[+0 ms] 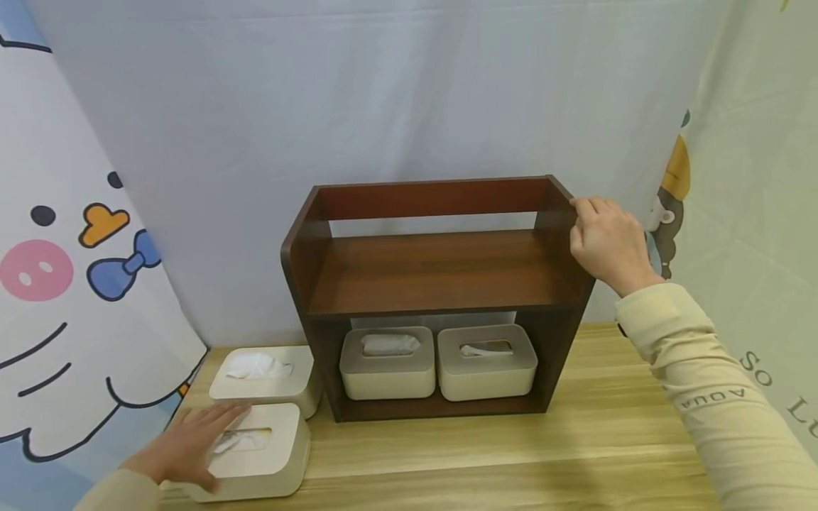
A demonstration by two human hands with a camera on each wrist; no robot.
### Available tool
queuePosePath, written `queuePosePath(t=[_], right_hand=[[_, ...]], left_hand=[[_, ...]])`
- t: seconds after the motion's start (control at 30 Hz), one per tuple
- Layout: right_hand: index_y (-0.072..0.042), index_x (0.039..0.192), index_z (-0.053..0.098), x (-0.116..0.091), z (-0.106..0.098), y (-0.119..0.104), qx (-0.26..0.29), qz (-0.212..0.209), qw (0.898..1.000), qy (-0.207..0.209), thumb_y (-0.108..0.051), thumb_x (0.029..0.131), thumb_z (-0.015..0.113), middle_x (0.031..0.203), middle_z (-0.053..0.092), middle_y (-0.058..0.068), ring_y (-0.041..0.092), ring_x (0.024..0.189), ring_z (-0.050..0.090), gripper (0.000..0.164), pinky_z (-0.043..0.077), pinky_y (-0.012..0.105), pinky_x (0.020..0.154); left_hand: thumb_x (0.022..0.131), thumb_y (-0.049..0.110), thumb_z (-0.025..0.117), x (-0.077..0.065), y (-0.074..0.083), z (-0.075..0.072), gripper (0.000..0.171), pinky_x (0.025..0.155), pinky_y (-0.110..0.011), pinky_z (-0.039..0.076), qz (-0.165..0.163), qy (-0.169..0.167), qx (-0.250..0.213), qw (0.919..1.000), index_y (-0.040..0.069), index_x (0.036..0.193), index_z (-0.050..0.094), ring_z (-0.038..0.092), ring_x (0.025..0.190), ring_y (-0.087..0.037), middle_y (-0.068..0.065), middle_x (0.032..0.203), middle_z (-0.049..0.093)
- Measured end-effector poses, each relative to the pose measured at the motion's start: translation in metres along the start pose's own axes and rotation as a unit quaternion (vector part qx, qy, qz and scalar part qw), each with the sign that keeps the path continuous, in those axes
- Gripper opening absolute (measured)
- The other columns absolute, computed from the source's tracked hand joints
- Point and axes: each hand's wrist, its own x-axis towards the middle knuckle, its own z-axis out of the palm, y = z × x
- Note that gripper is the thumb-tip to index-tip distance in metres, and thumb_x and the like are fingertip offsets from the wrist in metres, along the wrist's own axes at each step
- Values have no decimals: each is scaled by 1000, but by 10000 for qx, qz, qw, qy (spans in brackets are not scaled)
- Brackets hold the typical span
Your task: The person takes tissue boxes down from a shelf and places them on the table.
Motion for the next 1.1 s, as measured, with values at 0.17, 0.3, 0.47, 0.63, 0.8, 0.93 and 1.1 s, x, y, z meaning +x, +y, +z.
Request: queuePosePath(t=[0.17,0.3,0.47,0.63,0.8,0.93,1.1], right_hand=[[5,111,57,1,0,-1,-2,36,10000,-62,-10,87,38,106,60,24,40,90,56,34,45,52,62],[5,111,56,1,0,-1,3,72,9999,-93,-9,87,38,107,60,24,41,92,55,34,45,53,63],[5,111,56,1,0,-1,-1,91,9999,-113,-9,87,38,107,60,24,41,93,55,33,45,53,63],[4,110,57,1,1,-1,4,80,9999,-99,-9,87,38,105,60,23,40,90,56,33,45,52,62],[5,110,57,1,1,-2,3,63,10000,-73,-9,87,38,105,60,23,40,89,56,33,45,52,62],[5,110,57,1,0,-2,12,45,10000,-54,-9,87,38,104,60,24,40,88,56,33,45,52,62],[5,110,57,1,0,-2,3,45,10000,-52,-9,87,38,104,60,23,40,87,56,33,45,52,60]], left_hand=[[56,75,63,7,13,-11,99,83,-67,34,190,444,330,9983,13,131,46,47,113,-44,-13,129,51],[66,69,61,14,29,-22,86,86,-67,32,285,547,181,9979,13,130,48,46,116,-42,-13,129,51],[74,61,62,22,49,-27,74,88,-65,32,458,735,28,9962,13,129,50,45,117,-41,-13,127,53],[77,57,60,31,66,-25,68,89,-61,34,792,882,97,9929,13,128,51,47,115,-41,-10,124,55],[82,60,53,38,85,-24,66,91,-59,34,1041,619,-123,9926,16,130,48,46,118,-38,-8,127,52],[83,64,46,44,100,-23,68,93,-58,35,1200,466,-220,9914,19,133,45,45,119,-36,-7,128,51],[84,64,44,54,119,-22,67,96,-57,34,1375,399,-367,9890,21,136,43,44,120,-34,-6,129,51]])
